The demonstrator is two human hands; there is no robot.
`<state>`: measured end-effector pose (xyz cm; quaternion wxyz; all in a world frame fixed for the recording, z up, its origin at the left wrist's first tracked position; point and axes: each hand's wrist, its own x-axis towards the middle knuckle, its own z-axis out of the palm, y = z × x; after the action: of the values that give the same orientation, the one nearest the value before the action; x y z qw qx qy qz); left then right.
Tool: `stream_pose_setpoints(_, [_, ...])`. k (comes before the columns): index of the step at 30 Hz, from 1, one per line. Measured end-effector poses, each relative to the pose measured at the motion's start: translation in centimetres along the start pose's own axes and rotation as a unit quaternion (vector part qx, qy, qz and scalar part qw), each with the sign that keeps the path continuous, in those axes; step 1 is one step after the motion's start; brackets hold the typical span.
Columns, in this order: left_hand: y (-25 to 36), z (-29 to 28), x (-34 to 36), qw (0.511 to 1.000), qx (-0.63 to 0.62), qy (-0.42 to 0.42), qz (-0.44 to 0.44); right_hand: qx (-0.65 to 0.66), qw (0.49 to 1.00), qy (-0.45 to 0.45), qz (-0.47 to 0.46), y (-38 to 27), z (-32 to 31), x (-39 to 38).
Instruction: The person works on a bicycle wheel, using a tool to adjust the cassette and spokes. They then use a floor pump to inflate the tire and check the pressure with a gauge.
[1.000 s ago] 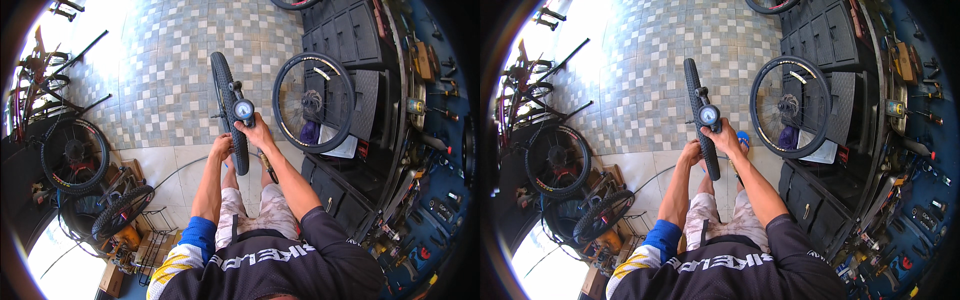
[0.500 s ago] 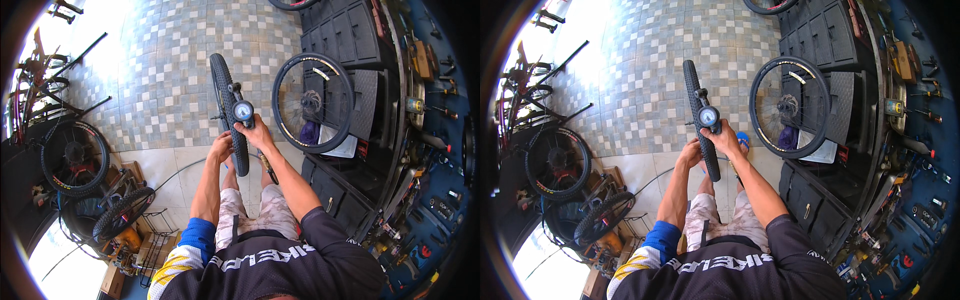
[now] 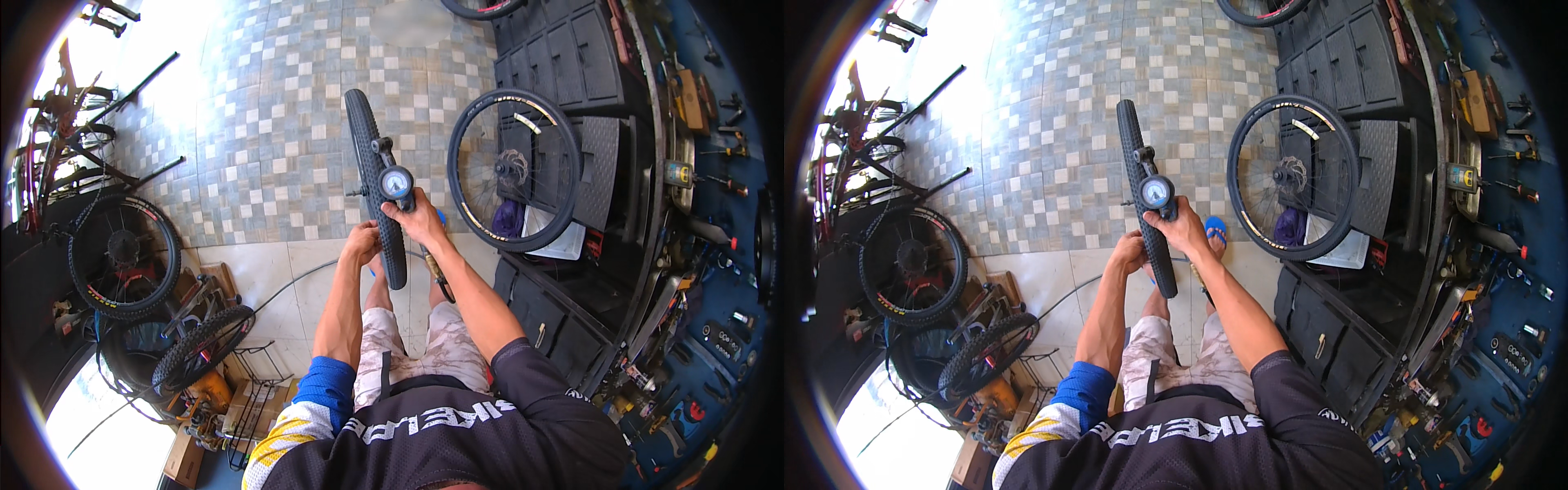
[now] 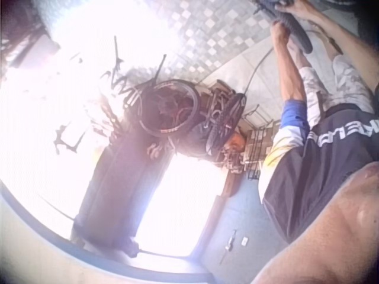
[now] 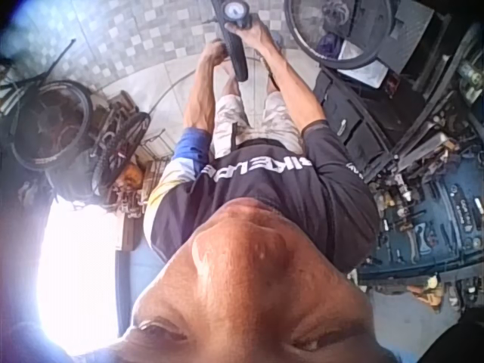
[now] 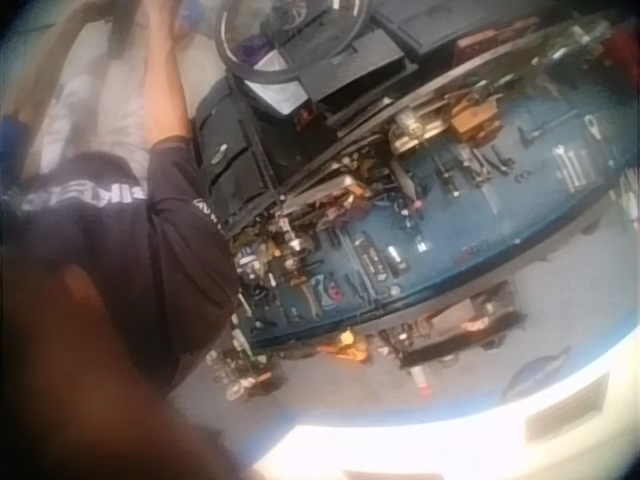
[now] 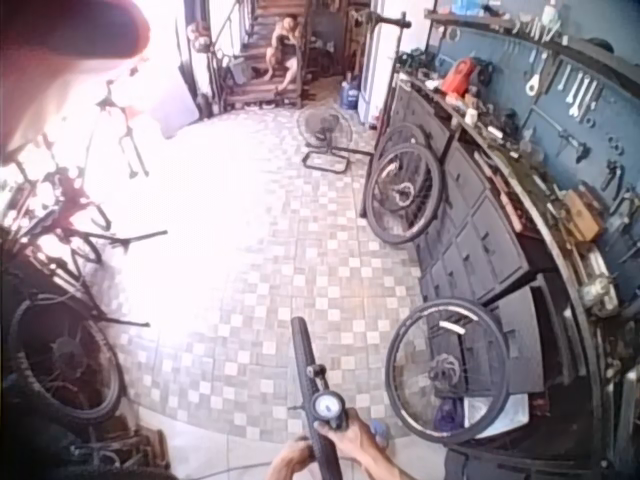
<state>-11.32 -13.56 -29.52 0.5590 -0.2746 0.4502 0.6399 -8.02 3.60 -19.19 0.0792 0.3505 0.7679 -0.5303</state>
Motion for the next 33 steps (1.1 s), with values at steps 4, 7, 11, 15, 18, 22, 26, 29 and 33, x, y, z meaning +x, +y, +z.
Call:
stream_pose_setpoints(4, [0.1, -0.5, -0.8, 0.998, -0.054, -0.020, -0.005, 0.005, 1.000, -0.005, 0.021, 0.6, 0.3, -0.2])
stream_pose_setpoints(7, [-0.4, -1.3, -0.4, 1.000, -0.007, 0.007, -0.009, 0.012, 1.000, -0.009, 0.017, 0.3, 0.6, -0.4])
stream_pose_setpoints(11, [-2.4, -2.7, 2.1, 1.000, -0.007, 0.007, -0.027, 0.008, 1.000, 0.016, 0.012, 1.0, 1.1, -0.7])
stream_pose_setpoints(15, [-2.4, -2.2, 1.6, 0.999, -0.012, 0.048, 0.008, 0.005, 1.000, 0.010, 0.025, -0.2, 0.8, -1.0])
stream_pose_setpoints(18, [-0.7, -1.4, -0.4, 0.986, 0.107, 0.124, 0.038, -0.014, 1.000, 0.003, 0.019, -1.2, 0.5, -0.8])
stream_pose_setpoints(22, [0.3, 3.4, -4.9, 0.962, 0.093, 0.223, 0.129, 0.023, 1.000, 0.005, 0.007, -1.7, -0.4, 0.9])
stream_pose_setpoints(26, [-2.1, 10.3, -6.8, 0.828, 0.391, 0.238, 0.323, 0.081, 0.996, -0.033, 0.029, 1.3, -2.7, 4.6])
stream_pose_setpoints(29, [-0.3, 12.4, -3.3, 0.813, 0.420, 0.269, 0.300, 0.059, 0.998, -0.024, -0.007, 3.4, -7.8, 6.6])
stream_pose_setpoints(33, [5.2, 16.6, 1.7, 0.794, 0.426, 0.280, 0.330, 0.040, 0.996, 0.077, -0.020, 11.8, -15.0, 5.3])
